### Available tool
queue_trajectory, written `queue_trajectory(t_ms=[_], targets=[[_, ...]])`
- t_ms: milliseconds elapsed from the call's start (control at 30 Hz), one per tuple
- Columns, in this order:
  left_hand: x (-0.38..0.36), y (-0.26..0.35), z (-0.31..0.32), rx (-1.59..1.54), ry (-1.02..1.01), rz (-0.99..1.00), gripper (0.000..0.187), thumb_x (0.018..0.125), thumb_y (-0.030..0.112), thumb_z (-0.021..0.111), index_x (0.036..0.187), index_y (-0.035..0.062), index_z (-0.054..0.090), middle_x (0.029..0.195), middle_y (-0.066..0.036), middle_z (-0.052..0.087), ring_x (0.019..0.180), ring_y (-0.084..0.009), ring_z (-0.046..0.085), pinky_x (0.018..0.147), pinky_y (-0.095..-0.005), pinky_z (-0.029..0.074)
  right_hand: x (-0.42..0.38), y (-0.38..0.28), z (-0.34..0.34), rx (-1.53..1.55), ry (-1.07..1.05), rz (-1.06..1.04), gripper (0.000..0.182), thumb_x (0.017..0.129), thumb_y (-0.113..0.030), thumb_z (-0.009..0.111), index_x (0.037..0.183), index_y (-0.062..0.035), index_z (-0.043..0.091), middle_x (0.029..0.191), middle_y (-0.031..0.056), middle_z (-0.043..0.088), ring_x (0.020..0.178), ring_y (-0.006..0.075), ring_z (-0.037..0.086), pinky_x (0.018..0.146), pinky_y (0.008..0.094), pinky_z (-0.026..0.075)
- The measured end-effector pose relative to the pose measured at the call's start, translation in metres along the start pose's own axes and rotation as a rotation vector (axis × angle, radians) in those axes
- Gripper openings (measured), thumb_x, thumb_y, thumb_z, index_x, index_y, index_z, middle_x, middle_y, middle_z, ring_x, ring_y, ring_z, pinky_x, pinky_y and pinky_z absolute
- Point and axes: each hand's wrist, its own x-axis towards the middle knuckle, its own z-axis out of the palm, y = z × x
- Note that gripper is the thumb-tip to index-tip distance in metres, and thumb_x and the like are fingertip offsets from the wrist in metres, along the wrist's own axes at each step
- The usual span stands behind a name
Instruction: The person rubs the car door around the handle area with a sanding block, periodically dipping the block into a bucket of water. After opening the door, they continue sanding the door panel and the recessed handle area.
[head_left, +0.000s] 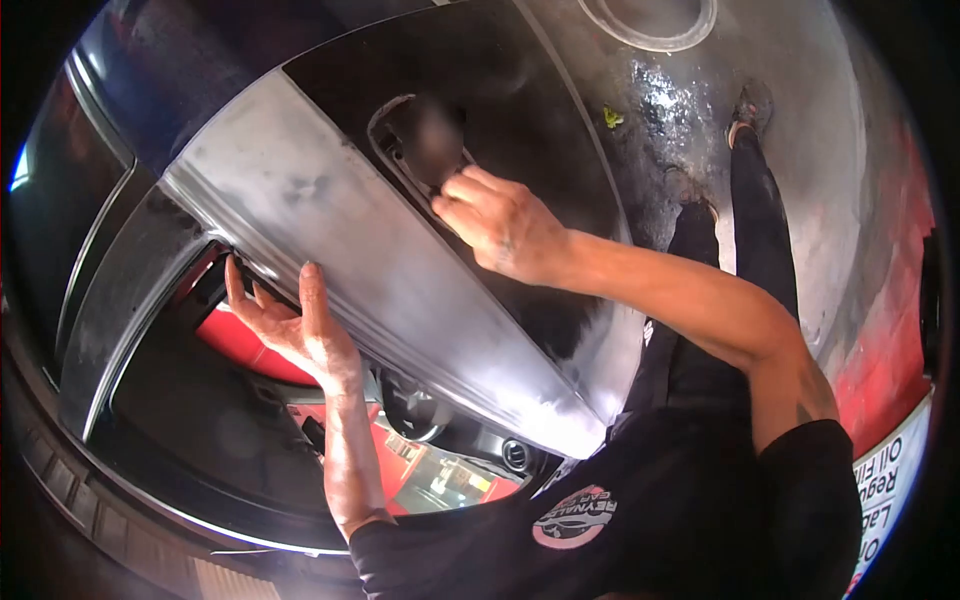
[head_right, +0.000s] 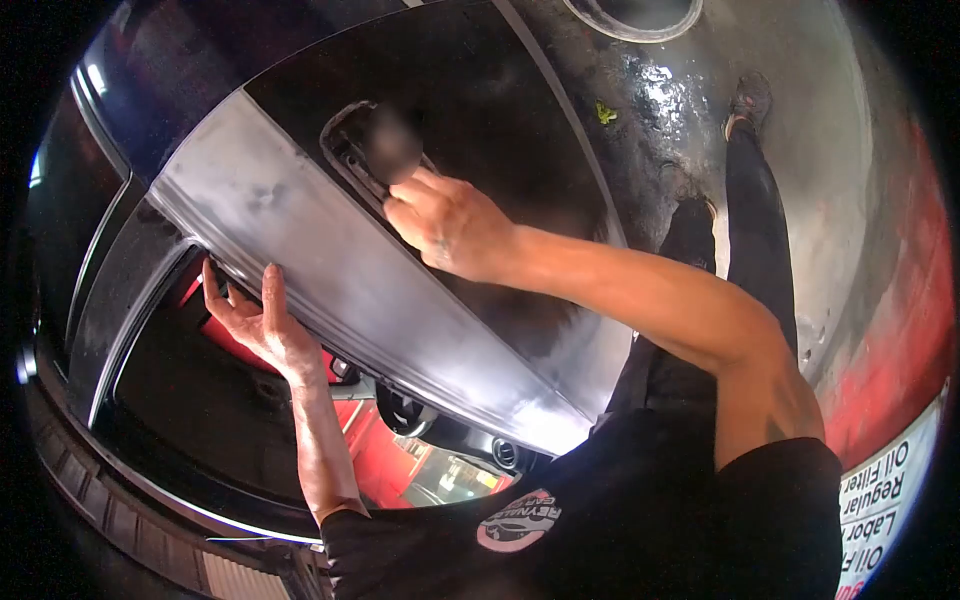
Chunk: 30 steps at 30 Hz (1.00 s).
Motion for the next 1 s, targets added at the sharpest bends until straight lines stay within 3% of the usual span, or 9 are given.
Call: queue_trajectory(t_ms=[200, 267, 333, 400, 467, 567, 733, 867, 1000], targets=[[0.004, -0.003, 0.002, -0.013, 0.032, -0.01, 0.076, 0.094, 0.002, 0.074, 0.159, 0.0056, 0.034, 0.139, -0.021, 0.052, 0.122, -0.0256, 0.057, 0.107, -0.039, 0.046, -0.015, -0.001, -0.005, 0.09, 0.023, 0.035, 0.019, 0.081, 0.005, 0.07, 0.1, 0.0046, 0.07, 0.092, 0.0109, 0.06, 0.085, 0.027, 0.062, 0.07, 0.0392, 0.056], [0.004, -0.003, 0.001, 0.007, 0.024, -0.006, 0.076, 0.094, 0.002, 0.074, 0.159, 0.006, 0.034, 0.139, -0.021, 0.052, 0.122, -0.0254, 0.057, 0.107, -0.0388, 0.046, -0.008, -0.005, -0.007, 0.128, -0.063, 0.125, 0.016, 0.084, 0.006, 0.069, 0.099, 0.0038, 0.07, 0.092, 0.0129, 0.062, 0.082, 0.0304, 0.063, 0.069, 0.0405, 0.055], [0.002, 0.0, 0.003, -0.029, 0.02, -0.018, 0.076, 0.094, 0.002, 0.074, 0.159, 0.0059, 0.034, 0.139, -0.021, 0.052, 0.122, -0.0255, 0.057, 0.107, -0.0388, 0.046, 0.006, -0.01, 0.0, 0.355, -0.028, 0.375, 0.013, 0.086, 0.006, 0.068, 0.099, 0.0045, 0.069, 0.092, 0.0162, 0.062, 0.081, 0.0355, 0.064, 0.071, 0.0424, 0.053], [0.002, 0.0, 0.004, -0.046, 0.016, -0.036, 0.076, 0.094, 0.002, 0.074, 0.158, 0.0058, 0.034, 0.139, -0.021, 0.052, 0.123, -0.0256, 0.056, 0.108, -0.0388, 0.045, 0.006, -0.003, 0.0, 0.388, -0.017, 0.396, 0.012, 0.088, 0.005, 0.067, 0.101, 0.0054, 0.068, 0.093, 0.0187, 0.062, 0.083, 0.039, 0.065, 0.073, 0.0447, 0.052], [0.004, -0.004, 0.0, 0.039, 0.007, -0.001, 0.076, 0.094, 0.002, 0.073, 0.159, 0.0081, 0.034, 0.135, -0.016, 0.056, 0.122, -0.025, 0.06, 0.106, -0.0414, 0.05, -0.012, 0.007, 0.002, 0.461, -0.023, 0.287, 0.012, 0.089, 0.003, 0.067, 0.101, 0.0055, 0.068, 0.093, 0.019, 0.063, 0.085, 0.0393, 0.066, 0.073, 0.0458, 0.052], [0.005, -0.006, 0.0, 0.011, 0.01, 0.0, 0.076, 0.094, 0.003, 0.073, 0.159, 0.0078, 0.033, 0.136, -0.016, 0.056, 0.124, -0.0255, 0.06, 0.107, -0.0417, 0.05, -0.012, -0.001, 0.003, 0.462, 0.019, 0.337, 0.013, 0.09, 0.002, 0.067, 0.102, 0.0058, 0.068, 0.093, 0.0198, 0.064, 0.086, 0.0403, 0.066, 0.074, 0.0468, 0.052], [0.003, -0.002, 0.005, 0.012, 0.016, -0.018, 0.076, 0.094, 0.002, 0.072, 0.159, 0.007, 0.033, 0.138, -0.017, 0.056, 0.125, -0.0263, 0.06, 0.108, -0.0421, 0.049, 0.045, 0.01, 0.015, 0.435, 0.176, 0.317, 0.015, 0.089, 0.003, 0.067, 0.104, 0.0062, 0.069, 0.089, 0.0209, 0.064, 0.084, 0.0408, 0.066, 0.072, 0.0477, 0.052], [0.004, -0.004, 0.001, 0.027, 0.023, -0.012, 0.076, 0.094, 0.0, 0.071, 0.159, 0.0061, 0.032, 0.137, -0.019, 0.056, 0.124, -0.0265, 0.06, 0.108, -0.0422, 0.05, -0.01, 0.001, 0.007, 0.315, 0.015, 0.207, 0.024, 0.085, 0.005, 0.067, 0.108, 0.0061, 0.069, 0.093, 0.0178, 0.062, 0.085, 0.0387, 0.067, 0.071, 0.0469, 0.053], [0.004, 0.0, 0.003, -0.004, 0.03, -0.033, 0.077, 0.093, 0.001, 0.072, 0.159, 0.0065, 0.034, 0.137, -0.019, 0.055, 0.122, -0.0252, 0.06, 0.107, -0.041, 0.049, 0.02, 0.016, -0.004, 0.062, -0.049, 0.052, 0.024, 0.08, 0.005, 0.067, 0.104, 0.0022, 0.068, 0.094, 0.0154, 0.061, 0.086, 0.0354, 0.065, 0.075, 0.0452, 0.055]])
